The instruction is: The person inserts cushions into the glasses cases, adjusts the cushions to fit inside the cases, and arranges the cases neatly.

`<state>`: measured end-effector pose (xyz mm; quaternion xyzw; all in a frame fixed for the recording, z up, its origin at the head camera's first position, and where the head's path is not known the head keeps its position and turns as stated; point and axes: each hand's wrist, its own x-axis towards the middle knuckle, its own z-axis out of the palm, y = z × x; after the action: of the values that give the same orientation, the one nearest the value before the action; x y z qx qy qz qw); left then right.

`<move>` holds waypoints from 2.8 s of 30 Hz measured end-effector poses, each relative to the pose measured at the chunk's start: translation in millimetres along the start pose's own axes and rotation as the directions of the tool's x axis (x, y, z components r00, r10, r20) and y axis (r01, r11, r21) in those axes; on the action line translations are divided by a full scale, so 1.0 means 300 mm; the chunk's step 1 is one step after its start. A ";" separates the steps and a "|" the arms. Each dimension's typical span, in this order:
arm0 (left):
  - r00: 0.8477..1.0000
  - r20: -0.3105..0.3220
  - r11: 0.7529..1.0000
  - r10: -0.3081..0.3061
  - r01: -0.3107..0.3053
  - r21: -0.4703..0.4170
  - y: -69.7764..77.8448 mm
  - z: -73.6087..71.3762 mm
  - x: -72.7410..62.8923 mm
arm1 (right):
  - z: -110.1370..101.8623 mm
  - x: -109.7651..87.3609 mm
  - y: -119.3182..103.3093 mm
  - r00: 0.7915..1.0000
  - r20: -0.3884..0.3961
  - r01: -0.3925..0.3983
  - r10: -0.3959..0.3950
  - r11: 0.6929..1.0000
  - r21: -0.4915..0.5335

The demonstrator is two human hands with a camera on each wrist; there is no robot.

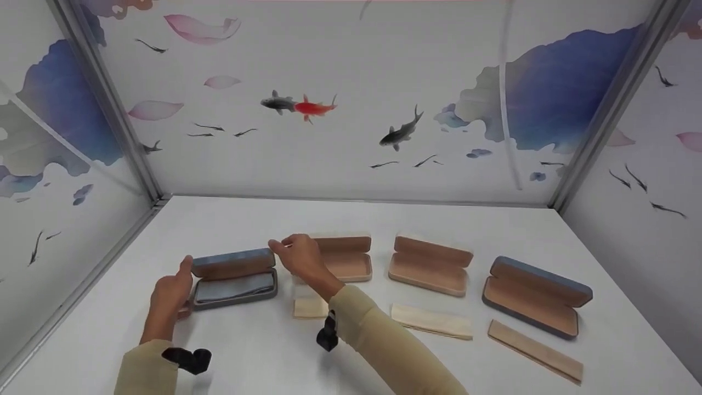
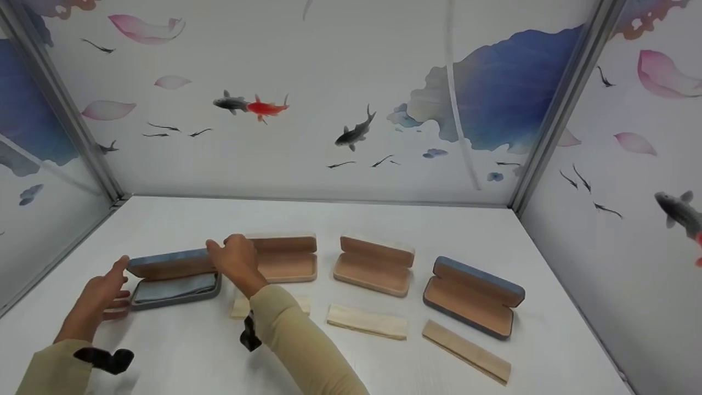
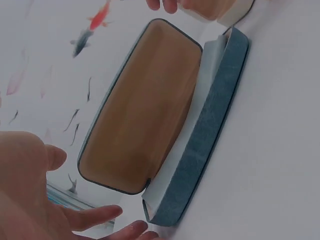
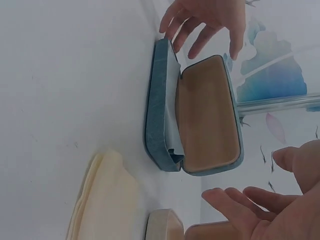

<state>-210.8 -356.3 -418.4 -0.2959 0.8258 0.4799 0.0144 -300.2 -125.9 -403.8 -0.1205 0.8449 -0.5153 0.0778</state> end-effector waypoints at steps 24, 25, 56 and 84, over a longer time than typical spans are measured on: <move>0.979 0.205 1.000 -0.015 0.018 -0.013 0.016 -0.028 0.057 | 0.086 0.018 0.030 0.986 0.120 -0.125 0.116 0.990 0.065; 0.977 0.213 1.000 -0.011 0.015 -0.019 0.015 -0.031 0.059 | 0.088 0.017 0.029 0.987 0.117 -0.120 0.113 0.991 0.058; 0.951 0.225 0.960 0.212 -0.246 0.136 -0.035 -0.080 0.056 | 0.076 0.023 0.030 0.961 0.202 -0.190 0.186 0.982 -0.002; 0.939 0.148 0.934 0.310 -0.330 0.134 -0.085 -0.061 0.042 | 0.070 -0.009 0.073 0.970 0.240 -0.060 0.041 0.995 0.073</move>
<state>-203.6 -386.4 -432.5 -0.1245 0.8957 0.4267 0.0108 -295.0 -133.4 -432.9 -0.1566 0.8110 -0.5284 0.1966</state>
